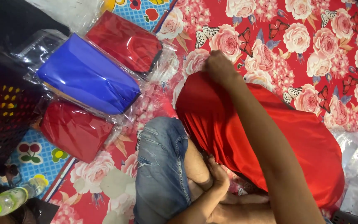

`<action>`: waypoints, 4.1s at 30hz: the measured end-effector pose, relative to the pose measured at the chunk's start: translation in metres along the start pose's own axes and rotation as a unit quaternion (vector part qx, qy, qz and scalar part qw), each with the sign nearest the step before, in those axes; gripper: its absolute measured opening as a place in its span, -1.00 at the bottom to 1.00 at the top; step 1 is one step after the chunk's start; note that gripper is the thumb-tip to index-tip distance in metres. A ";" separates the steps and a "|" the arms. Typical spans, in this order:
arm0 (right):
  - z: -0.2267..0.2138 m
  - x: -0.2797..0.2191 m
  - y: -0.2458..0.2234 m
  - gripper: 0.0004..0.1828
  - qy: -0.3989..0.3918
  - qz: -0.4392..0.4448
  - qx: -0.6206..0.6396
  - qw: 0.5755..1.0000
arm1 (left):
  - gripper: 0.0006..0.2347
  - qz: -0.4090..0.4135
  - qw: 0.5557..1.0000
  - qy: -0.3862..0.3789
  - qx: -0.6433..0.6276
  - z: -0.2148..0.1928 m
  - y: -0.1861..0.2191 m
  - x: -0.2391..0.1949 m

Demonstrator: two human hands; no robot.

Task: The person sits on the floor and uses a yellow sponge to wipe the surface of a red cushion cover. They then remove the red cover from the black cushion, revealing the black base, and proceed to put the red cover back on the cushion.

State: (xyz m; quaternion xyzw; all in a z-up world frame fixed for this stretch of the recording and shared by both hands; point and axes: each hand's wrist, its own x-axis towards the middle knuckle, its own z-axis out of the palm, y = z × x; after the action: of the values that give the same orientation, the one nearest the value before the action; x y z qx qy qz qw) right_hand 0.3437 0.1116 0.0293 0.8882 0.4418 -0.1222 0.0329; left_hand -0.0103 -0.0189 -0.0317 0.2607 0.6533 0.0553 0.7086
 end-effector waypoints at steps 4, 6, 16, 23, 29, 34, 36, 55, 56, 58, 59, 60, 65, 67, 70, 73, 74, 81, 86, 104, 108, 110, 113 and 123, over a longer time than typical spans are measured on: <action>-0.010 0.004 0.006 -0.87 0.054 0.057 0.004 0.997 | -0.62 0.006 0.999 -0.015 0.035 -0.001 0.002 -0.001; -0.020 0.002 -0.034 -0.83 0.117 -0.075 0.000 0.990 | -0.61 -0.004 0.999 -0.018 0.029 0.001 -0.012 0.007; 0.014 0.019 -0.053 -0.81 0.030 -0.172 -0.087 0.981 | -0.58 0.008 0.998 -0.046 0.030 -0.002 -0.021 0.010; -0.004 0.028 -0.007 -0.90 -0.069 0.066 -0.180 0.979 | -0.63 -0.024 1.000 -0.017 0.009 -0.003 0.001 -0.005; -0.048 -0.022 -0.097 -0.91 0.094 -0.276 0.207 0.934 | -0.56 -0.056 0.998 -0.018 0.031 -0.004 -0.021 0.008; -0.034 -0.014 -0.031 -0.76 -0.024 -0.090 0.195 0.976 | -0.58 0.011 0.998 -0.055 0.001 0.001 0.001 -0.004; -0.026 -0.002 0.010 -0.75 -0.063 0.012 0.096 0.993 | -0.59 0.021 0.998 -0.060 0.009 0.003 0.018 -0.012; -0.129 -0.302 -0.046 -0.75 0.389 0.217 0.269 0.854 | -0.65 -0.077 0.799 -0.511 0.307 -0.040 0.166 -0.023; -0.101 -0.320 -0.050 -0.75 0.390 0.221 0.272 0.851 | -0.65 -0.079 0.798 -0.510 0.313 -0.021 0.209 -0.038; -0.046 -0.354 -0.061 -0.88 0.447 0.315 0.279 0.789 | -0.77 0.242 0.744 -0.522 0.339 0.019 0.293 -0.069; -0.026 -0.361 -0.067 -0.88 0.447 0.318 0.281 0.788 | -0.77 0.242 0.743 -0.522 0.342 0.053 0.313 -0.053; -0.007 -0.371 -0.074 -0.85 0.462 0.341 0.235 0.784 | -0.63 0.390 0.666 -0.489 0.406 0.087 0.330 -0.038; 0.034 -0.390 -0.121 -0.63 0.462 0.383 0.160 0.784 | -0.78 0.471 0.502 -0.490 0.534 0.222 0.342 0.066; 0.034 -0.394 -0.139 -0.51 0.417 0.397 0.148 0.804 | -0.63 0.296 0.466 -0.495 0.671 0.238 0.346 0.057; 0.048 -0.414 -0.144 -0.53 0.418 0.409 0.161 0.795 | -0.66 0.280 0.469 -0.513 0.662 0.236 0.355 0.054; 0.020 -0.402 -0.139 -0.52 0.433 0.408 0.177 0.784 | -0.78 0.273 0.479 -0.545 0.633 0.236 0.359 0.058; 0.009 -0.393 -0.131 -0.52 0.425 0.410 0.178 0.787 | -0.78 0.265 0.482 -0.545 0.632 0.237 0.358 0.058; -0.070 -0.317 -0.054 -0.81 0.454 0.302 0.146 0.825 | -0.92 0.378 0.398 -0.526 0.650 0.242 0.344 0.058; -0.091 -0.247 0.000 -0.60 0.406 0.236 0.235 0.851 | -0.86 0.416 0.423 -0.510 0.623 0.236 0.338 0.065; -0.040 -0.116 0.023 -0.71 0.234 0.162 0.362 0.888 | -0.86 0.255 0.473 -0.517 0.666 0.271 0.358 0.090; -0.046 -0.122 0.007 -0.80 0.283 0.159 0.281 0.903 | -0.67 0.253 0.422 -0.465 0.736 0.268 0.371 0.094; -0.047 -0.124 0.006 -0.82 0.300 0.160 0.271 0.900 | -0.53 0.259 0.407 -0.473 0.738 0.266 0.379 0.094; -0.044 -0.129 0.002 -0.69 0.346 0.144 0.265 0.888 | -0.83 0.189 0.492 -0.496 0.690 0.256 0.376 0.089; -0.036 -0.116 0.033 -0.83 0.274 0.116 0.259 0.919 | -0.87 0.275 0.523 -0.485 0.644 0.268 0.343 0.113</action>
State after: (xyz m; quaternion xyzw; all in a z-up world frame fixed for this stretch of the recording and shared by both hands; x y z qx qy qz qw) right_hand 0.3098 0.0074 0.0915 0.9092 0.2806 0.0201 -0.3069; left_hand 0.3514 0.2430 0.0217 0.7999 -0.0377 -0.3233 0.5043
